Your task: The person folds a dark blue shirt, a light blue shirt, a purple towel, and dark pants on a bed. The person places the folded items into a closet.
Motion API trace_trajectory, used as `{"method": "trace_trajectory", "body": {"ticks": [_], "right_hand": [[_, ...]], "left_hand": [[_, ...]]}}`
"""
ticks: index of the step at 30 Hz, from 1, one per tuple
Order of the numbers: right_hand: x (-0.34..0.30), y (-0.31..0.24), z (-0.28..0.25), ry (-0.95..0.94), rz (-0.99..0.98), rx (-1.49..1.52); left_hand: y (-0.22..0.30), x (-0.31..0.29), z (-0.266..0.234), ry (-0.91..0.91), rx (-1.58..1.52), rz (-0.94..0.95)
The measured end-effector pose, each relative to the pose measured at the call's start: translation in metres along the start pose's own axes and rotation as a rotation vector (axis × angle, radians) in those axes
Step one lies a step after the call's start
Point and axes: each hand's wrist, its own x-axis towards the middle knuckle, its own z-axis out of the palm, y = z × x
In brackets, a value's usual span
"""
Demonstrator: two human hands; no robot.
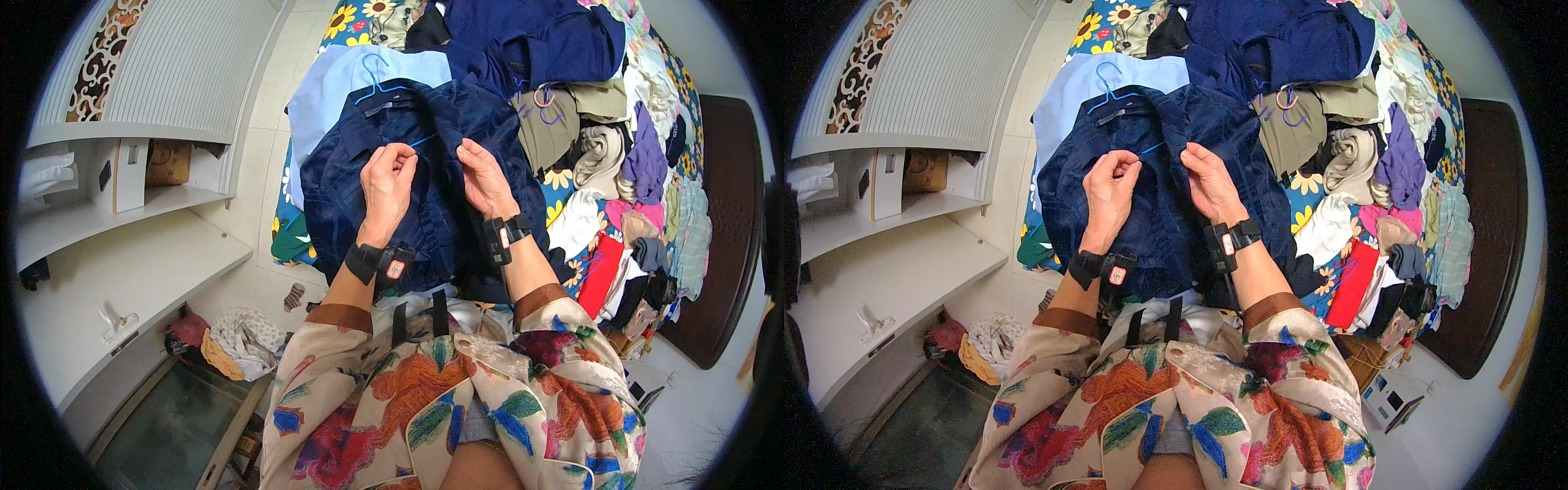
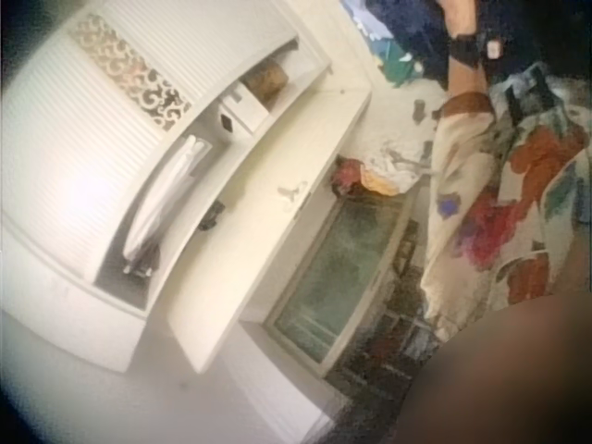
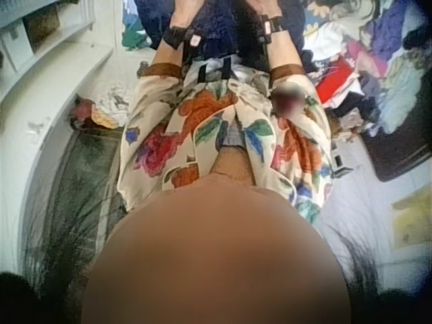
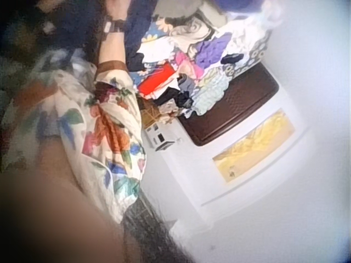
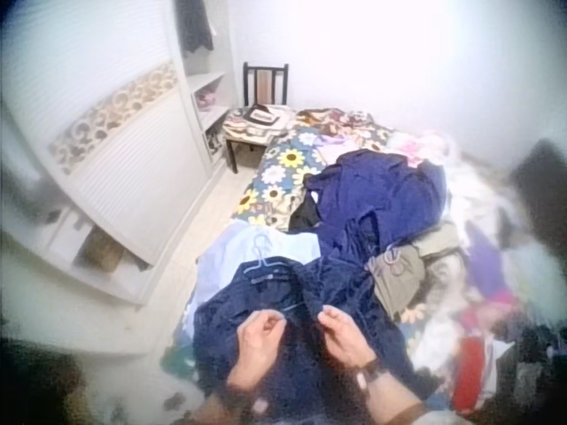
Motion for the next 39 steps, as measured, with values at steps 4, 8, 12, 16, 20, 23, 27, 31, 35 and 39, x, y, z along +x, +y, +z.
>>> {"method": "trace_trajectory", "body": {"ticks": [4, 8, 12, 16, 20, 23, 27, 31, 35, 39], "right_hand": [[-0.006, -0.003, 0.003, 0.016, -0.012, 0.034], [-0.015, -0.005, 0.016, 0.018, -0.013, -0.089], [-0.024, 0.002, 0.030, -0.005, -0.067, -0.269], [-0.025, 0.016, 0.040, 0.061, -0.126, -0.358], [-0.024, 0.023, 0.041, 0.075, -0.145, -0.397], [-0.024, 0.025, 0.040, 0.062, -0.139, -0.412], [-0.024, 0.025, 0.038, 0.049, -0.163, -0.436], [-0.025, 0.024, 0.038, 0.054, -0.154, -0.447], [-0.025, 0.023, 0.038, -0.007, -0.165, -0.498], [-0.022, 0.022, 0.038, -0.082, -0.197, -0.548]], "left_hand": [[0.004, -0.006, -0.002, -0.018, 0.016, 0.007], [0.004, -0.009, 0.002, -0.029, 0.027, 0.023], [0.004, -0.011, 0.004, -0.042, 0.068, 0.075], [0.005, -0.013, 0.001, -0.028, 0.062, 0.046], [0.006, -0.014, -0.005, -0.046, -0.019, -0.043], [0.007, -0.014, -0.008, -0.060, -0.037, -0.041], [0.010, -0.012, -0.010, -0.084, -0.018, -0.009], [0.010, -0.012, -0.008, -0.086, -0.006, 0.001], [0.005, -0.011, -0.006, -0.095, -0.056, -0.080], [-0.005, -0.010, -0.002, -0.135, -0.116, -0.174]]}}
